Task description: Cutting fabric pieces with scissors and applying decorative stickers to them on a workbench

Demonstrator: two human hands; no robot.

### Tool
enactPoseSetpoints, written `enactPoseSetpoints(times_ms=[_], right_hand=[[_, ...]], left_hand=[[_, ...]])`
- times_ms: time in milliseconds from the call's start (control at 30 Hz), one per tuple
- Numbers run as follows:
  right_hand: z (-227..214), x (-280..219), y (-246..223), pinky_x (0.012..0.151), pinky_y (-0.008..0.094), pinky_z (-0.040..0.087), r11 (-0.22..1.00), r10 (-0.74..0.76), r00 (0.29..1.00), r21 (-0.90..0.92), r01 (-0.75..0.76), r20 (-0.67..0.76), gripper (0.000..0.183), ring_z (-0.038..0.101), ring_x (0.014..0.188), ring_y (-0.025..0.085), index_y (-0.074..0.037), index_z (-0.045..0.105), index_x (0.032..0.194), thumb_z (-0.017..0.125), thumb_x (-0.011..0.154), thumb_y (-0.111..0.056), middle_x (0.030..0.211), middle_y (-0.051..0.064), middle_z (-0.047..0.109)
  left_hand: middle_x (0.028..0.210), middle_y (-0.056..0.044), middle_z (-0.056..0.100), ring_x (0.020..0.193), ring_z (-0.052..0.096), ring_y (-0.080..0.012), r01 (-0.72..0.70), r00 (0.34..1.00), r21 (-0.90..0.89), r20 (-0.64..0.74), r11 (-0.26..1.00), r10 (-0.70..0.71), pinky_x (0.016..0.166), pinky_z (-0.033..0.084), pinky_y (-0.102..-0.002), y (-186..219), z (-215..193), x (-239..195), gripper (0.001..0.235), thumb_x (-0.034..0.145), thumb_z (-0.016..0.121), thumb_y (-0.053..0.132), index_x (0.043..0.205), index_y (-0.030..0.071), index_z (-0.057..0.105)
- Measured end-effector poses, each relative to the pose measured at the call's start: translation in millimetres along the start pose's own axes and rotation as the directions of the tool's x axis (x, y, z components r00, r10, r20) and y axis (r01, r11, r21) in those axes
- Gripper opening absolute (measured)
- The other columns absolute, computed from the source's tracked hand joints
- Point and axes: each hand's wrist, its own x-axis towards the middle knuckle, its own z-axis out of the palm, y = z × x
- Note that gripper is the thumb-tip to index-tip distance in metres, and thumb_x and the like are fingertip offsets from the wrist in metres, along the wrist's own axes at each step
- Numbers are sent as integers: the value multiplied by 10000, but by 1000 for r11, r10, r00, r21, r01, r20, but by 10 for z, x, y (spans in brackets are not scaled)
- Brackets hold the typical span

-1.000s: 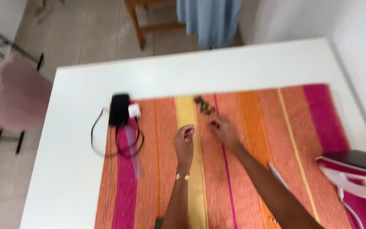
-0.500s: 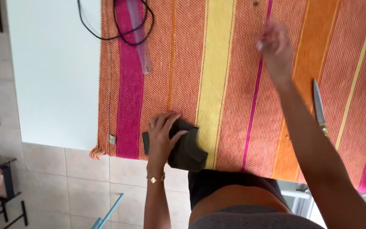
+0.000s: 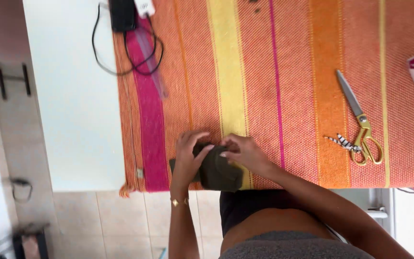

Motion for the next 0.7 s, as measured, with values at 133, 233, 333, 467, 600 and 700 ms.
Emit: enactPoseSetpoints(times_ms=[133,233,333,467,600,700], right_hand=[[-567,-261,-322,624,406,755,870,191,980,473,-142,-57,415,806,743,271,39,667,1264,844,889,73,1088,211,712],[-1084,-474,-724,552,414,738,875,246,967,446,-189,-72,426,777,653,268,69,688,1226,873,842,66,1012,236,724],[-1470,-566,-745,545,378,736,937,236,964,292,-192,-122,303,781,617,246,63,722,1167,826,882,57,910,199,759],[-1621,-366,-90,751,378,678,929,-84,920,-363,-66,-382,196,825,826,238,-133,822,1066,888,883,-159,928,55,840],[-1611,-337,135,768,333,677,865,-258,864,-502,7,-432,105,812,870,223,-140,849,1015,887,923,-174,979,31,821],[-1642,-320,257,779,319,674,814,-312,864,-580,29,-394,145,799,889,189,-145,838,1068,886,939,-193,1004,6,785]], left_hand=[[1282,-204,722,1223,678,-423,31,997,-267,80,963,-10,1021,525,-549,339,142,92,469,990,809,250,1431,139,697],[1065,-113,767,931,684,-216,140,984,-490,165,860,-66,728,627,-363,519,541,190,539,909,907,260,1410,172,730],[1077,-97,780,758,627,-115,250,959,-537,252,806,-130,526,603,-215,722,910,335,455,958,851,213,1390,180,712],[1160,-179,785,1010,774,-359,-84,993,-231,68,969,102,811,654,-447,401,1468,569,406,982,800,96,1376,127,706],[1100,-83,761,1016,770,-280,-112,993,14,36,994,111,839,658,-395,544,1521,684,326,969,833,161,1282,165,743],[1063,-33,732,1033,740,-240,-193,981,123,16,974,192,854,628,-374,498,1642,818,218,972,833,197,1183,192,777]])
